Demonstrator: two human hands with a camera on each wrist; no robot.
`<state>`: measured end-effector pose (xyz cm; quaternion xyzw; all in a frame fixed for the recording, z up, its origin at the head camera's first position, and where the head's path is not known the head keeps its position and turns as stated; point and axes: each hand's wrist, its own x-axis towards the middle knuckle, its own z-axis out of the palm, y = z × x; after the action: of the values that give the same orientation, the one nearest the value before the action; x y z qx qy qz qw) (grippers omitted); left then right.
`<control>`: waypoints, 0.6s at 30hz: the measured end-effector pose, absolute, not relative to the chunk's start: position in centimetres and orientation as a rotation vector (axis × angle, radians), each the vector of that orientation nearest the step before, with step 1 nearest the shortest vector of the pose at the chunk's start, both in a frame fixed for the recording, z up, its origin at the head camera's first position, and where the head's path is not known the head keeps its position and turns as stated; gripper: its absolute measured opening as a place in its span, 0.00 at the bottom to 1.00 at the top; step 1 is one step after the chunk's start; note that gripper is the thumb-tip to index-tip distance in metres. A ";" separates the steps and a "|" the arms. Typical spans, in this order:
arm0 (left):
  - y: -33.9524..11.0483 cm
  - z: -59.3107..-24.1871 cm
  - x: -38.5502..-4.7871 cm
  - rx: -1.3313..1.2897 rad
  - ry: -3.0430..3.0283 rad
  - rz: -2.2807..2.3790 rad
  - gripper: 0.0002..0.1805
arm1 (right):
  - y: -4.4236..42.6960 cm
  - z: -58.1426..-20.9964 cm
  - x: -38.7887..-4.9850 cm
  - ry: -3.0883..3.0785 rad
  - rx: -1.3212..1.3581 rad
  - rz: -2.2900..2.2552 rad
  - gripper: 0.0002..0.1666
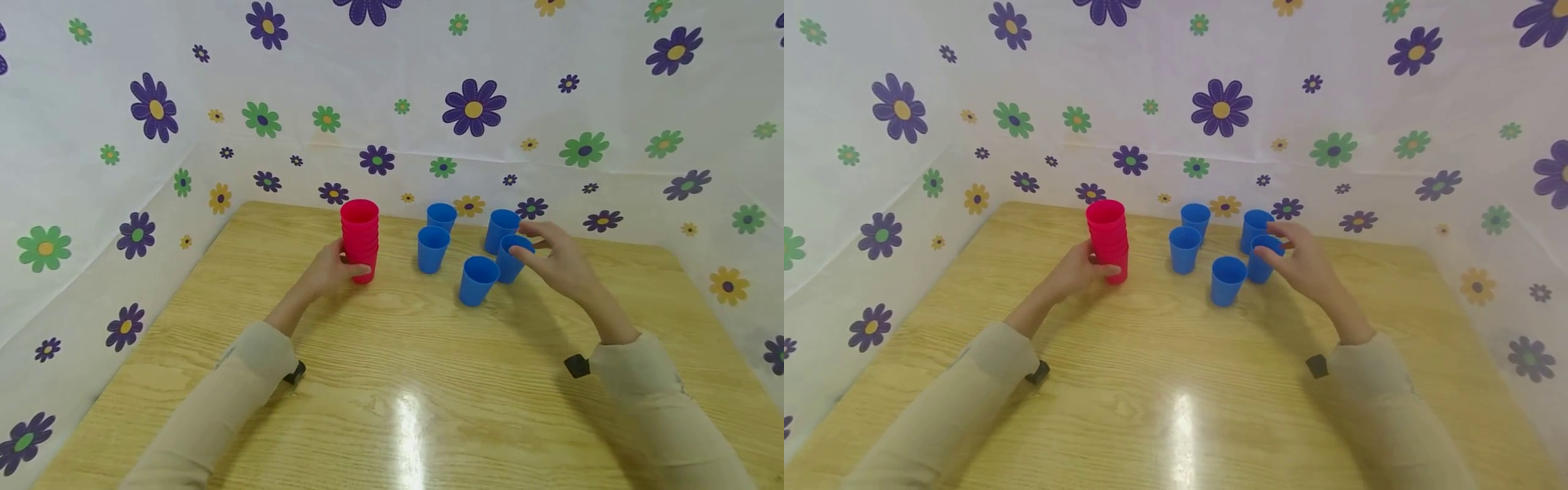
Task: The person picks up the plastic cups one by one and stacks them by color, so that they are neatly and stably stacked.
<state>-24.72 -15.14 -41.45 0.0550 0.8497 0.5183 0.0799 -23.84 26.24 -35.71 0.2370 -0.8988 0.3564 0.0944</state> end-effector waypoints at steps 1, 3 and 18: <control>-15.1 -41.4 -24.8 0.163 2.543 1.552 0.32 | 26.6 -35.9 -23.9 -2.670 0.684 1.046 0.31; -15.2 -41.5 -25.1 0.157 2.548 1.554 0.32 | 27.2 -36.4 -24.2 -2.677 0.651 1.050 0.32; -15.6 -41.7 -26.5 0.125 2.569 1.608 0.32 | 28.5 -38.9 -25.7 -2.856 0.502 1.140 0.46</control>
<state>-26.46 -15.57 -41.69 0.0412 0.8457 0.5293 0.0543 -25.73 28.46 -38.94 0.1611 -0.9165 0.3660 0.0130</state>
